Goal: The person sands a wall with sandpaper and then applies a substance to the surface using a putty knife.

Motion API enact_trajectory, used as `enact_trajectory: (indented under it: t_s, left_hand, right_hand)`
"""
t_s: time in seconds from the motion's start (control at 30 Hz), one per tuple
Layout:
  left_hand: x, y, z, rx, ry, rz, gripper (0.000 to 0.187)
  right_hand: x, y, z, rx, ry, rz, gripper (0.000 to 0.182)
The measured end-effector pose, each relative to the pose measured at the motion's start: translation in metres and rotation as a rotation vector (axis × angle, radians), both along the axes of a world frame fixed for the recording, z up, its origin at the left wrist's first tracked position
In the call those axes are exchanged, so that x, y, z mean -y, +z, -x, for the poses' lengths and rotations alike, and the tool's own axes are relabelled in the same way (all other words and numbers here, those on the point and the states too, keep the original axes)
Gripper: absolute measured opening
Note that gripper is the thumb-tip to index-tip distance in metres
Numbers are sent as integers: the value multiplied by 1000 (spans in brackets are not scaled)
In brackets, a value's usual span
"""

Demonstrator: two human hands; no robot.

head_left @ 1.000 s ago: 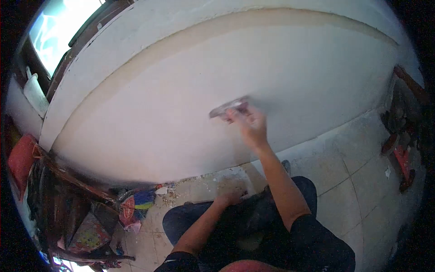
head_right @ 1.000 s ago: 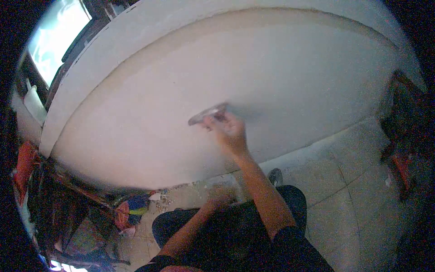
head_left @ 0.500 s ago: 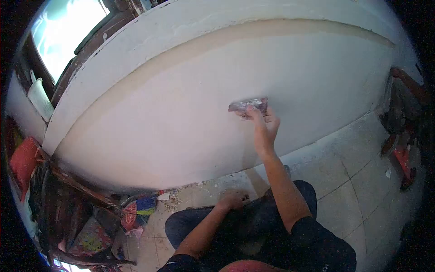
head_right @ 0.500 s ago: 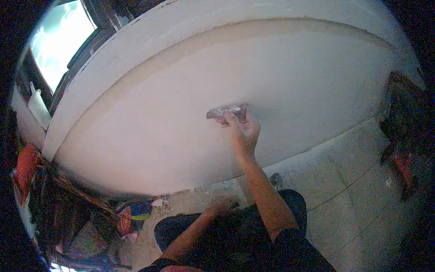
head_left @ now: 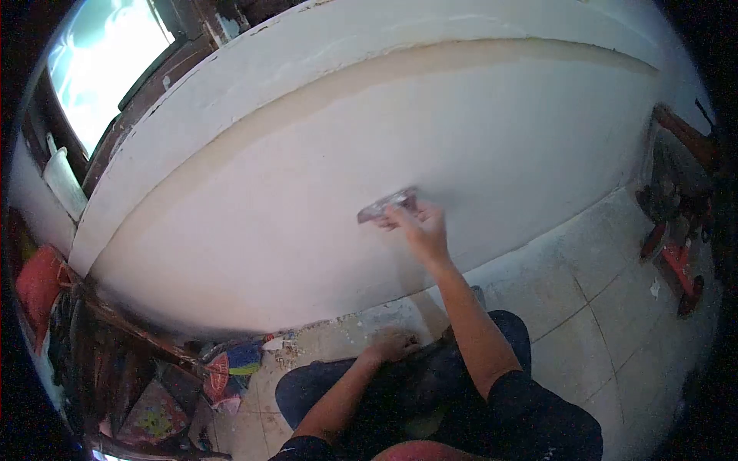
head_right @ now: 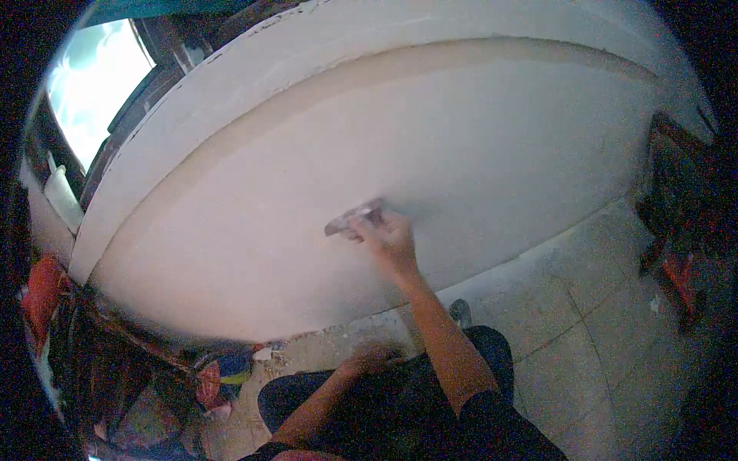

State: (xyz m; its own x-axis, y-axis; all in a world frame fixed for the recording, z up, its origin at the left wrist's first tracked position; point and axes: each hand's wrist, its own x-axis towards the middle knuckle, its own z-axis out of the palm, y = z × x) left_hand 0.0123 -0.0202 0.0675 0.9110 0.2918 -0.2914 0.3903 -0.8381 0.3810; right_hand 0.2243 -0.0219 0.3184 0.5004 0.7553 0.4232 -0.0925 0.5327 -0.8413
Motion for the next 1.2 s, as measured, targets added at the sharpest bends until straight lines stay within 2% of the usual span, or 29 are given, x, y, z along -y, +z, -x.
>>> enact_trajectory:
  t_s: [0.13, 0.2, 0.3, 0.33, 0.4, 0.43, 0.5, 0.53, 0.6, 0.73, 0.8, 0.87, 0.97, 1.03, 1.17, 1.2]
  left_hand:
    - [1, -6, 1, 13, 6, 45, 43]
    - [-2, -1, 2, 27, 12, 85, 44]
    - [3, 11, 3, -76, 59, 42, 47]
    - [2, 10, 0, -117, 57, 99, 49]
    - [-1, 4, -5, -158, 45, 156, 51]
    - [-3, -7, -4, -157, 22, 115, 51]
    - [-7, -26, 3, -160, 0, 72, 51]
    - [-9, -31, 6, -78, -29, 79, 51]
    - [-13, -33, 9, 8, -49, 85, 52]
    - [-9, -16, 2, -134, -47, 101, 52]
    - [-6, -8, -3, -181, -37, 110, 53]
    - [-5, -4, -1, -157, -1, 159, 53]
    - [-5, -8, 3, -173, 7, 61, 55]
    - [-2, 8, 2, -223, 17, 45, 54]
    - [5, 35, -5, -290, 4, -72, 52]
    - [2, 16, -3, -291, 0, -68, 52]
  right_hand:
    - [3, 7, 9, 30, 68, 74, 20]
    - [4, 20, 8, -290, -17, -149, 26]
    - [14, 28, 8, -277, -88, -100, 26]
    - [10, 20, 8, -273, -91, -102, 26]
    - [-6, -5, 10, -5, 73, 55, 26]
    - [-9, -8, 10, -6, 69, 55, 26]
    - [-15, -13, 14, 80, 222, 26, 24]
    - [-8, 0, 17, 80, 225, 22, 24]
    - [5, 23, 18, -247, 62, -71, 25]
    - [4, 18, 11, -209, 101, -186, 34]
    - [5, 12, 14, -51, 325, 98, 29]
    - [4, 9, 14, 24, 390, 145, 30]
    - [2, 15, 14, 13, 416, 24, 38]
    - [9, 27, 15, -462, 536, -335, 46]
    - [6, 15, 19, -361, 645, -323, 59]
    - [3, 12, 21, -231, 644, -182, 61]
